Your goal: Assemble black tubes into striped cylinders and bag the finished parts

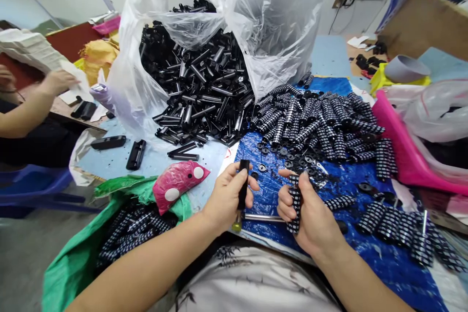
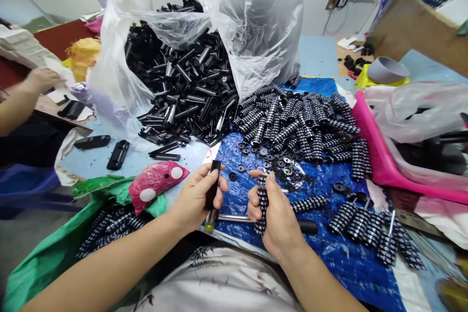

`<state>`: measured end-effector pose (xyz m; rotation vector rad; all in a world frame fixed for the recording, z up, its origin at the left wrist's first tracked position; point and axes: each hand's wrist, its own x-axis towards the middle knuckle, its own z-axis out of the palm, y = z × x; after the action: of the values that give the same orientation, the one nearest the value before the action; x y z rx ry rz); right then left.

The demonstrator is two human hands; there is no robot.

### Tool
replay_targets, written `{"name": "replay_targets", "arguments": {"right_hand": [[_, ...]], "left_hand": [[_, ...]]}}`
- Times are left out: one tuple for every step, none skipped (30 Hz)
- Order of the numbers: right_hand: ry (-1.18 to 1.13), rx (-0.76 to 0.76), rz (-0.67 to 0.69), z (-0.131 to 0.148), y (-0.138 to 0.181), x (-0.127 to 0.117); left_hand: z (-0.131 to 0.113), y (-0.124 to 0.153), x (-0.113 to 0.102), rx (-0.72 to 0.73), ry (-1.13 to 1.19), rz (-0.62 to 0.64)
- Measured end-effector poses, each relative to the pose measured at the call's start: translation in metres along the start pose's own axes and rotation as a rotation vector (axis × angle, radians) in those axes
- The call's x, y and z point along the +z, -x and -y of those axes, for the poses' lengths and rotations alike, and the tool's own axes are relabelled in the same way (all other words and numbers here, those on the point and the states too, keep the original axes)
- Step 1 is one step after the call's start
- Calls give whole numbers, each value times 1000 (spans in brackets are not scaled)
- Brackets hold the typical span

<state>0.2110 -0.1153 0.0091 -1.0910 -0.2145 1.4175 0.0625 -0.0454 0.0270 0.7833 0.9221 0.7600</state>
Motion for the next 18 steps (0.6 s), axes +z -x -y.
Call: {"name": "replay_targets", "arguments": {"right_hand": [[-3,-8,4,0,0,0],[-8,-19,2,0,0,0],[-15,-40,-9,-1,0,1],[-20,-71,-27,-2,-1,2],[-19,-105,-42,-3,-3,3],[-8,-138,-50,-5,-4,5],[16,-163,-46,-8,-6,6],[54,-184,-30,-11,-8,7],[106,-205,-4,-13,-9,7],[175,-240,26,-15,-10,5],[265,-307,55,-17,-11,2],[379,-410,83,-17,-11,-4],[523,-540,116,-17,-11,-10],[689,-685,154,-16,-10,-17],[860,-829,199,-14,-10,-23],[1008,-957,246,-13,-9,-29],[1119,-1056,289,-11,-8,-34],[1184,-1130,321,-10,-8,-36]], "left_hand": [[3,1,1,44,-66,18],[6,1,2,79,-127,37],[8,2,3,109,-182,52],[11,3,6,135,-228,62],[13,3,9,161,-263,72],[15,3,12,184,-288,87],[17,3,16,201,-310,106],[19,3,19,207,-330,129],[20,2,21,202,-346,151],[20,1,22,190,-356,164],[20,0,22,175,-362,165],[18,0,21,159,-361,160],[16,0,18,140,-352,156],[13,1,15,116,-336,160],[10,3,12,92,-319,169],[8,4,9,69,-309,185],[6,6,6,52,-303,201],[5,7,5,44,-304,213]]}}
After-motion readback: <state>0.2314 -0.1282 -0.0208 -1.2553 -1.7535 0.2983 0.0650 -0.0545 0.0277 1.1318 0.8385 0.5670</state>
